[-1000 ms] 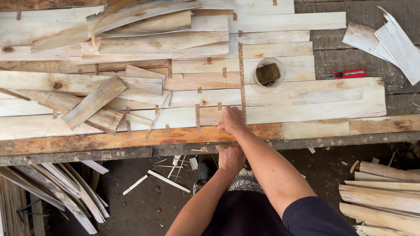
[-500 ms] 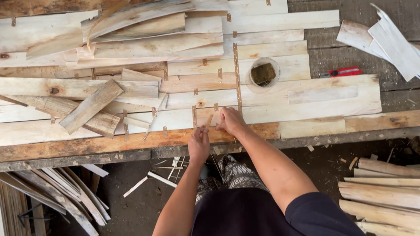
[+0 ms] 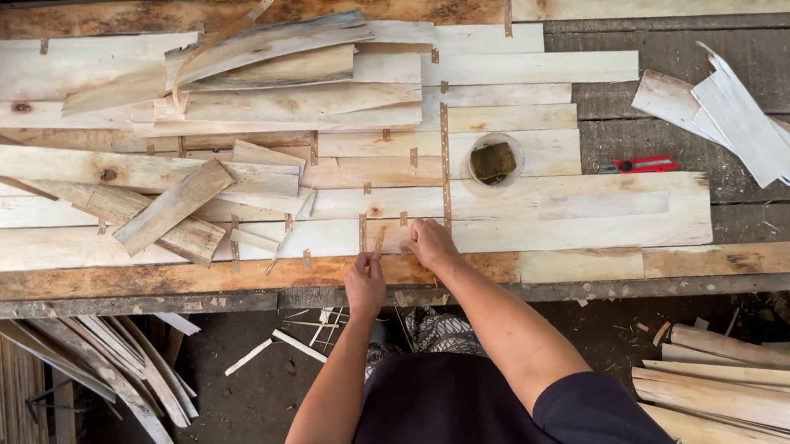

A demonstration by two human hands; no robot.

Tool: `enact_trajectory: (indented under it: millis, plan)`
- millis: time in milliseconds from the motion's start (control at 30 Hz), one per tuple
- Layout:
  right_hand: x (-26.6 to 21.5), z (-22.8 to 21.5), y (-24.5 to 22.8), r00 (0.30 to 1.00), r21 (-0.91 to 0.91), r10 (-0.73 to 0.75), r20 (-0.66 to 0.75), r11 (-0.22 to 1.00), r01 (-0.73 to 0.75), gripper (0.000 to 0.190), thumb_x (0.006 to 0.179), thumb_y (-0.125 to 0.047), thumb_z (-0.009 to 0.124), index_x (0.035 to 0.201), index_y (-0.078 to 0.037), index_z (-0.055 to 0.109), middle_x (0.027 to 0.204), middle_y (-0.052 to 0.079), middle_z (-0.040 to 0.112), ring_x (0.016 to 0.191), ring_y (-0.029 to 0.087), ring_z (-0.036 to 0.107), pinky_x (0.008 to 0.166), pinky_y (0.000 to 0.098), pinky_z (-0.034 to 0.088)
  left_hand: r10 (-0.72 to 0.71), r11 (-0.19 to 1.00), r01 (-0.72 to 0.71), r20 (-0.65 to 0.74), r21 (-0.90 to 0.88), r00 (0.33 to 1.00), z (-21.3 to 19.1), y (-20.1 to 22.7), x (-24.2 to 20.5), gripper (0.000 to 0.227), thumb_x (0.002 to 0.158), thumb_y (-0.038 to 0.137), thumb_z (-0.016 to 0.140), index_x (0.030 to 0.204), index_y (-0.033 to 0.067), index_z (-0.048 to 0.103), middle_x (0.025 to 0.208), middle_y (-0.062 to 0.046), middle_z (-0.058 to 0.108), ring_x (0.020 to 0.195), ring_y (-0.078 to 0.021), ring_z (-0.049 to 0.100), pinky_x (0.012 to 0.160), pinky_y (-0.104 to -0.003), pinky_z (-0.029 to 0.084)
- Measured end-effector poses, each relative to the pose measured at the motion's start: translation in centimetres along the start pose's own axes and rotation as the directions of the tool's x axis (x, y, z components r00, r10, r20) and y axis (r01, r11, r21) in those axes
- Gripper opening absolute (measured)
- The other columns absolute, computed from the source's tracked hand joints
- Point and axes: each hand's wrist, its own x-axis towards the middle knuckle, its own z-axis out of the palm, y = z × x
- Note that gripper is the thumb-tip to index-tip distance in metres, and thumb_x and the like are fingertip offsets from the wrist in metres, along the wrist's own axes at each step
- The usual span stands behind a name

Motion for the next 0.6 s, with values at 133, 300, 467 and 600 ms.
enact_trajectory:
  millis: [133,300,467,600]
  plan:
    - [0.7,2.3,2.2,0.99,0.132,0.098,0.097,0.985,-0.11,0.036,0.083,-0.023,0.08,0.079,-0.005,0.05,0.084,0.015,0.06,0.074,0.026,0.067,0.063,0.0378,0.06,-0.065,0.997,0.065,-0.006,0.029,0.998,-0.2,0.5,0.0,0.026,0.098,0.026,0.059,0.098,0.0041,0.073,0.087,-0.02,0.074,0.084,-0.0407,0.071,0.074,-0.048,0.053]
    - [0.3,0.1,1.1,0.999,0.05,-0.031,0.039,0.998,0.029,0.037,0.087,-0.028,0.081,0.08,-0.004,0.054,0.081,0.018,0.065,0.076,0.035,0.065,0.07,0.0459,0.051,-0.097,0.995,0.097,-0.017,0.034,0.995,0.3,0.1,0.1,0.026,0.098,0.027,0.059,0.1,0.0046,0.072,0.088,-0.02,0.074,0.085,-0.0409,0.071,0.075,-0.047,0.053]
    - [0.2,0.8,1.9,0.994,-0.015,0.003,0.11,1.0,-0.001,0.036,0.085,-0.028,0.084,0.087,-0.008,0.053,0.088,0.012,0.061,0.077,0.028,0.06,0.066,0.0414,0.053,-0.112,0.993,0.113,-0.036,0.036,0.993,0.3,0.9,0.0,0.028,0.098,0.028,0.06,0.1,0.0033,0.072,0.089,-0.02,0.074,0.086,-0.0406,0.071,0.077,-0.047,0.054]
    - [-0.3,-0.8,0.8,0.963,-0.038,0.03,0.269,0.999,-0.02,0.058,0.073,-0.044,0.092,0.095,-0.012,0.049,0.094,0.007,0.054,0.082,0.022,0.053,0.069,0.0369,0.055,-0.107,0.992,0.11,-0.054,0.065,0.993,0.6,0.7,-0.1,0.03,0.1,0.029,0.059,0.101,0.0024,0.071,0.091,-0.018,0.075,0.087,-0.0397,0.071,0.078,-0.047,0.053]
